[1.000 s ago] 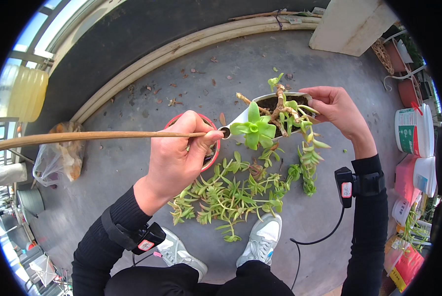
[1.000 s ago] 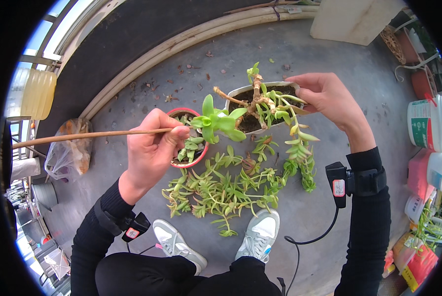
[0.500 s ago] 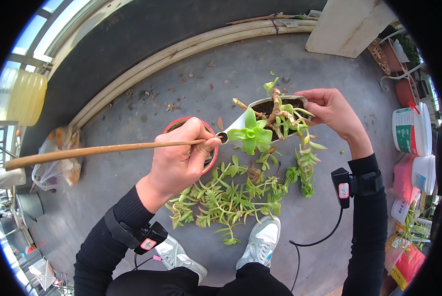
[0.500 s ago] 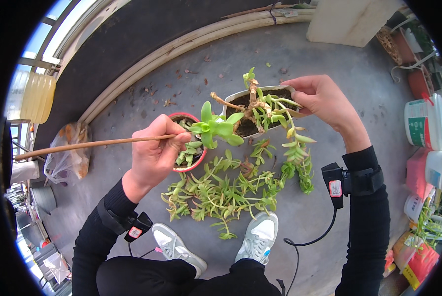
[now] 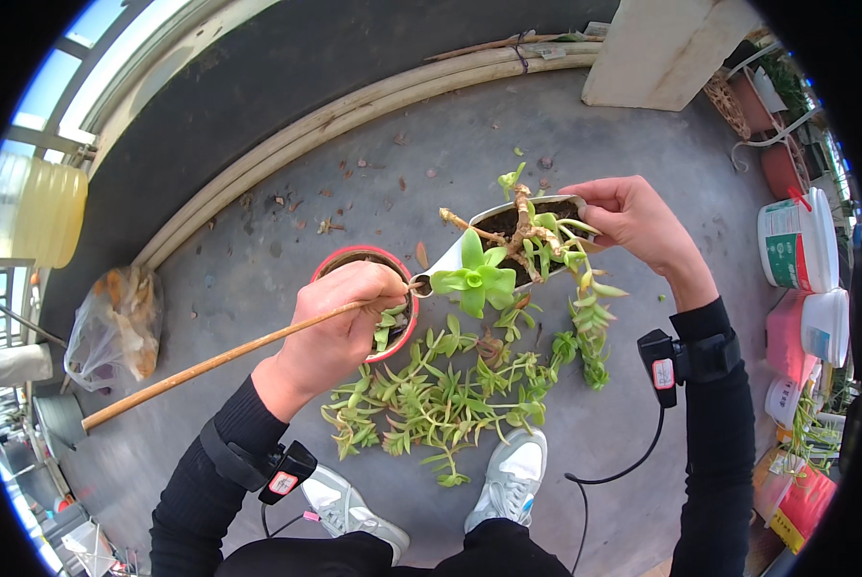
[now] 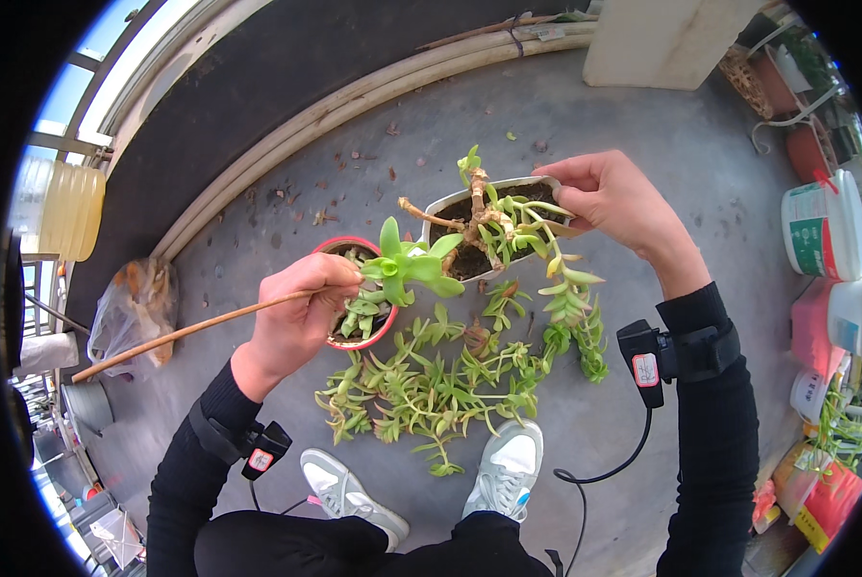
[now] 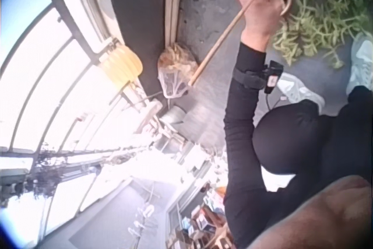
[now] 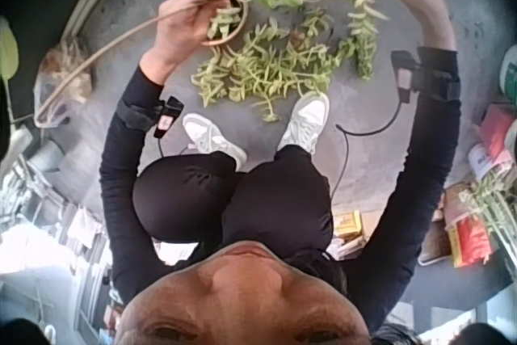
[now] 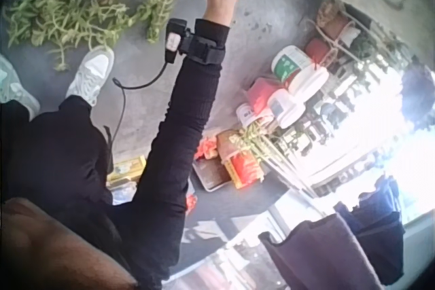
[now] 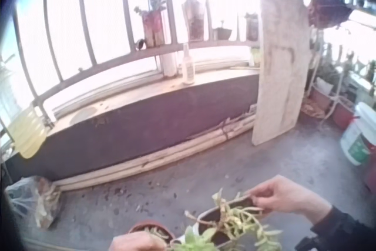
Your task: The person uses a thin wooden stick to loosen soil and gently remove small succulent cuttings from a red pot. They place the cuttings into a white watering-can-shaped planter and arrange them among existing stems.
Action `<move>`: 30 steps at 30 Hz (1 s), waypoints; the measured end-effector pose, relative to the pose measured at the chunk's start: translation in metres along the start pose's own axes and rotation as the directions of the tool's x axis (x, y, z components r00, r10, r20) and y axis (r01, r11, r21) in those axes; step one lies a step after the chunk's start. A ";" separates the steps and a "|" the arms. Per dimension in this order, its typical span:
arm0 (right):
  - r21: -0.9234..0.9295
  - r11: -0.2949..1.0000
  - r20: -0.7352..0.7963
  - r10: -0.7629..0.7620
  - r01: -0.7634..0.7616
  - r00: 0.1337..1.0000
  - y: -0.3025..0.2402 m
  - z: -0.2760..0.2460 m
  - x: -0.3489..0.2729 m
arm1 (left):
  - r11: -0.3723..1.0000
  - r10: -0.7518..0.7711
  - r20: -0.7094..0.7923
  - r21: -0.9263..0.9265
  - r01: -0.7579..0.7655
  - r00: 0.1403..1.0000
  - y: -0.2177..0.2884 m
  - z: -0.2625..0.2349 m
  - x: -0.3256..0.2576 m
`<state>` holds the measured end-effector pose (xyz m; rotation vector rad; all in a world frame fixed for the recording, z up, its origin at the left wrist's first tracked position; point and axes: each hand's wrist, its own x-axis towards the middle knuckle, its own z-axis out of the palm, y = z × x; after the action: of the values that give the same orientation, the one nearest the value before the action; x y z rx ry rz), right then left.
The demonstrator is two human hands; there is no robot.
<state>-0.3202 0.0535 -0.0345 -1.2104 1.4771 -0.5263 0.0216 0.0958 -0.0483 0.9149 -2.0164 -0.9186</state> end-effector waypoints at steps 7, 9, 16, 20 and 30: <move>-0.019 1.000 0.003 0.003 -0.003 1.000 -0.001 -0.001 0.003 | 0.990 0.070 -0.030 0.123 -0.066 0.997 0.007 0.010 0.007; -0.011 1.000 0.005 0.017 -0.017 1.000 -0.001 -0.001 0.001 | 0.991 0.021 -0.055 0.135 -0.013 0.998 0.011 0.010 0.008; 0.026 0.999 -0.013 0.036 -0.036 0.999 0.000 0.001 -0.007 | 0.986 -0.042 -0.108 0.154 0.059 0.993 0.018 0.017 0.006; 0.052 0.998 -0.043 0.042 -0.040 0.998 0.002 0.003 -0.009 | 0.989 -0.137 -0.109 0.043 0.142 0.985 0.014 0.014 -0.003; 0.015 1.000 -0.041 0.020 -0.019 0.999 0.001 0.005 -0.007 | 0.983 0.112 0.120 0.131 -0.128 0.986 0.009 0.001 0.007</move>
<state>-0.3171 0.0616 -0.0333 -1.1789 1.5154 -0.5511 0.0150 0.0948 -0.0393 0.8205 -2.2289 -0.7864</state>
